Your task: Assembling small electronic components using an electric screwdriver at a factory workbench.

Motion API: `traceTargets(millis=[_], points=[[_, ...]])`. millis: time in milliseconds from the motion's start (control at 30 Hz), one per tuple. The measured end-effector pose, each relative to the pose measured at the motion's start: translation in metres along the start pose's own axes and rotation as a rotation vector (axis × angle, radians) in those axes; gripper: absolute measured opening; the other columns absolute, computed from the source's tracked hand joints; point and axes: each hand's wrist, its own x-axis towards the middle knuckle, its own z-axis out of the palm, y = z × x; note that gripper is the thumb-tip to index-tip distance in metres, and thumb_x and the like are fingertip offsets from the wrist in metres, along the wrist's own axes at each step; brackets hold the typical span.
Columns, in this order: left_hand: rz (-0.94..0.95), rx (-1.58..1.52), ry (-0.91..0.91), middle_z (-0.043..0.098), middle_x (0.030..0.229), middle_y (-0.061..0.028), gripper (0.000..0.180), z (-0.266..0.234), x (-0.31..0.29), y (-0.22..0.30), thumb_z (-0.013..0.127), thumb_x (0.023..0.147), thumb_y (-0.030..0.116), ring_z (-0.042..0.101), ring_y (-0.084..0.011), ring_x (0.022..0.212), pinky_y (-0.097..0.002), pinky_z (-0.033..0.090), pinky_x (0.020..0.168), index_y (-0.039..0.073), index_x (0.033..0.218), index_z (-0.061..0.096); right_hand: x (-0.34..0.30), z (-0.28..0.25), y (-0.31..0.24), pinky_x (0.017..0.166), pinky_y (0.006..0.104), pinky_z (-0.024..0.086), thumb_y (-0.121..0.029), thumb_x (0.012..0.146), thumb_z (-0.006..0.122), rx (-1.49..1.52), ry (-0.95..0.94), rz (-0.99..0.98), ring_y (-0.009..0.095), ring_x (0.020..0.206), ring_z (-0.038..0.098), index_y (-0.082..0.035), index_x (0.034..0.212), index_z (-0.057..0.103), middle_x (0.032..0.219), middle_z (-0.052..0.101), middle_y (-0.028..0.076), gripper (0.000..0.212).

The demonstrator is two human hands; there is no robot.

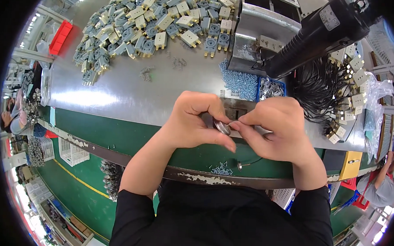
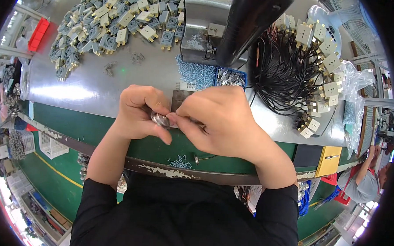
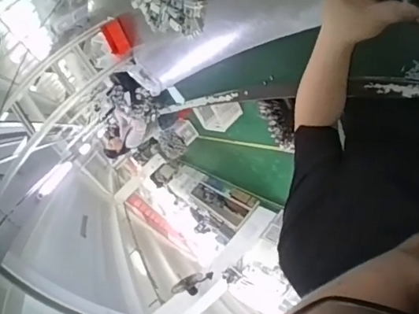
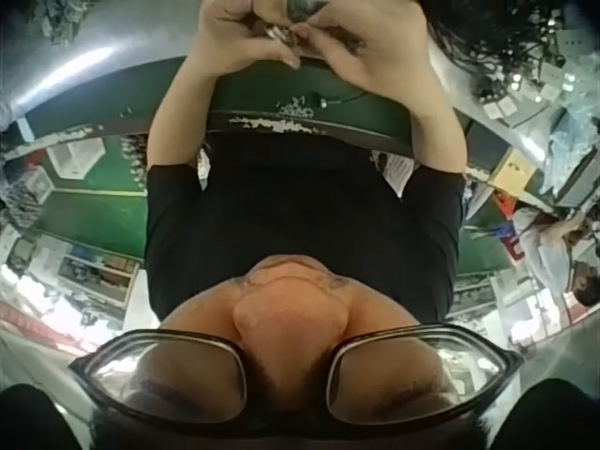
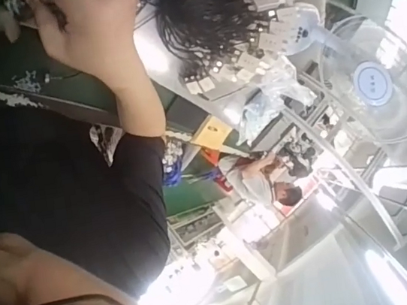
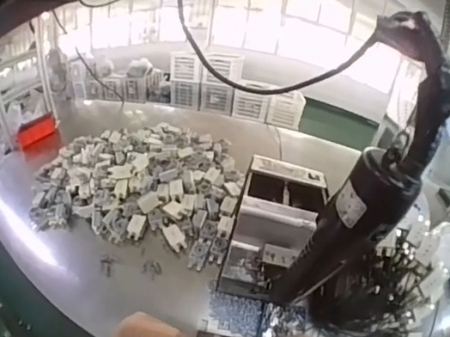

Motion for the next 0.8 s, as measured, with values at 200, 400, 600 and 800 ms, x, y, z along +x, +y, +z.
traceTargets(millis=[200,400,600,800], points=[[0.141,0.396,0.176,0.075,0.078,-0.012,0.043,0.002,-0.003,-0.002,0.103,0.066,0.014,0.072,-0.016,0.067,-0.0261,0.054,0.058,-0.001,0.079,0.065,0.0,0.011,0.005,0.045,0.034,0.043,-0.003,0.071,0.088,-0.231,0.14,-0.182,0.021,0.047,0.057,-0.006,0.086,0.071,0.061,0.057,0.004,0.023],[0.025,0.231,0.168,0.079,0.091,-0.0146,0.018,0.002,0.0,0.017,0.082,0.08,-0.01,0.079,-0.0217,0.082,-0.0298,0.062,0.071,-0.004,0.093,0.072,0.002,0.01,-0.004,0.044,0.0332,0.043,0.0,0.077,0.085,-0.197,0.168,-0.052,0.022,0.048,0.059,-0.004,0.09,0.073,0.064,0.062,0.006,0.018],[0.186,0.632,0.306,0.08,0.094,-0.0129,0.022,0.004,-0.006,0.017,0.078,0.081,-0.008,0.08,-0.0229,0.084,-0.0305,0.062,0.074,0.002,0.1,0.073,0.01,-0.015,-0.019,0.055,0.0341,0.05,-0.003,0.09,0.074,0.15,-0.173,0.27,0.022,0.058,0.062,0.003,0.119,0.071,0.071,0.061,0.009,0.03],[0.372,0.841,0.458,0.08,0.094,-0.0133,0.02,0.01,0.007,0.005,0.078,0.083,-0.008,0.08,-0.0245,0.083,-0.0313,0.063,0.074,0.002,0.099,0.073,-0.004,0.002,-0.01,0.066,0.0298,0.05,0.0,0.094,0.068,0.351,-0.056,0.318,0.016,0.069,0.061,0.002,0.142,0.064,0.082,0.066,0.011,0.049]])
